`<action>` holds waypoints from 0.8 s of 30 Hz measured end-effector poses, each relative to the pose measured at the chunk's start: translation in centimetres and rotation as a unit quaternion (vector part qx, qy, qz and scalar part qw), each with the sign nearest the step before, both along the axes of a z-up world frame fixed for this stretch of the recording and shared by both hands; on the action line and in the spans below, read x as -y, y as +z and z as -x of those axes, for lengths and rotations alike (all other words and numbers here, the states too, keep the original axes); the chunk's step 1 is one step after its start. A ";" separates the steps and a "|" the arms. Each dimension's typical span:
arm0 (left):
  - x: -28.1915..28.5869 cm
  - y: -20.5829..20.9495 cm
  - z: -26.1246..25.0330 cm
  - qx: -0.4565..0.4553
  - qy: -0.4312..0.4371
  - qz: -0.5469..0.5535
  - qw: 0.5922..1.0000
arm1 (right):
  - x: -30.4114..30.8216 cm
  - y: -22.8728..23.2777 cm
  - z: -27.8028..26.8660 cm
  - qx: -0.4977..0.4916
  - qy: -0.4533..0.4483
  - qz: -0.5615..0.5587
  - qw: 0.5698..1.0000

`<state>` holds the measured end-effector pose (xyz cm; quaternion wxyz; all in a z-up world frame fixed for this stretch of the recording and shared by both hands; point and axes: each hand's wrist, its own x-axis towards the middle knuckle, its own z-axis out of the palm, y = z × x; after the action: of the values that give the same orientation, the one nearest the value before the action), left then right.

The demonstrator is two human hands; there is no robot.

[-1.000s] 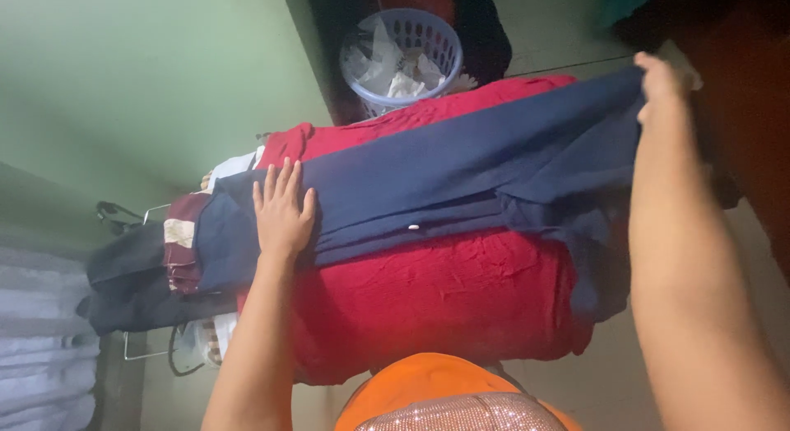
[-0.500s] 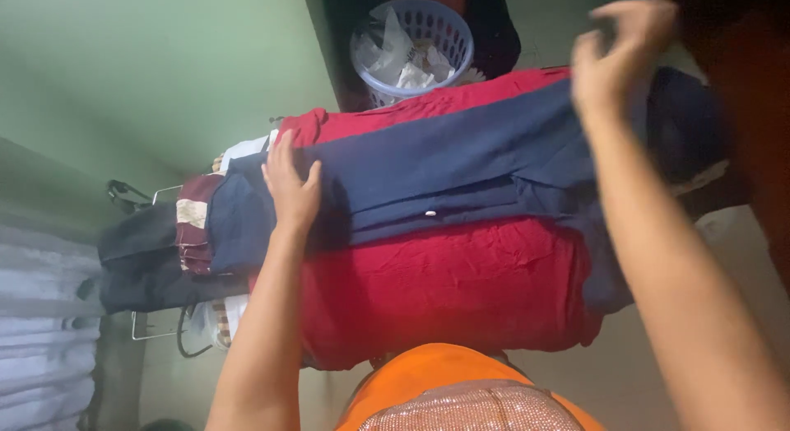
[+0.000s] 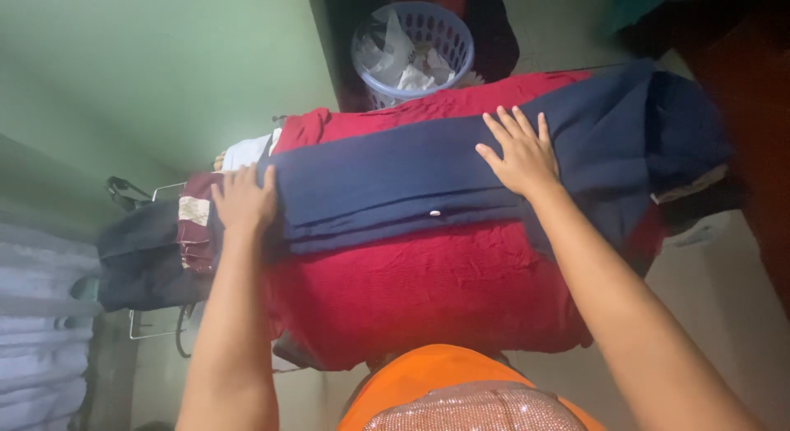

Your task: Fold a blue button-down shirt on top of a pile of other clothes.

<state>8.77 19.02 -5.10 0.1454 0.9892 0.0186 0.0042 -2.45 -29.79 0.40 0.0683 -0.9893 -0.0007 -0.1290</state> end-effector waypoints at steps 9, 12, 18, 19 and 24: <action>10.6 1.4 0.9 0.214 -0.178 0.088 0.956 | -0.2 -0.2 0.1 0.010 -0.009 0.008 1.000; 17.3 3.2 4.6 0.225 -0.295 0.118 0.921 | -0.3 -0.1 0.1 0.012 -0.004 0.001 1.000; 15.0 3.9 4.7 0.143 -0.163 0.070 0.974 | -0.2 -0.1 0.3 0.018 0.001 0.001 1.000; 13.9 2.9 4.3 0.143 -0.162 0.070 0.974 | -0.2 -0.1 0.3 0.018 0.002 0.001 1.000; 10.3 3.0 3.5 0.122 -0.031 0.010 0.992 | -0.1 -0.3 0.1 0.021 -0.003 0.007 1.000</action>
<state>5.25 8.72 -2.14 0.1568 0.9798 -0.0301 0.1202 -2.56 -29.68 0.07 0.0614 -0.9868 0.0004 -0.1496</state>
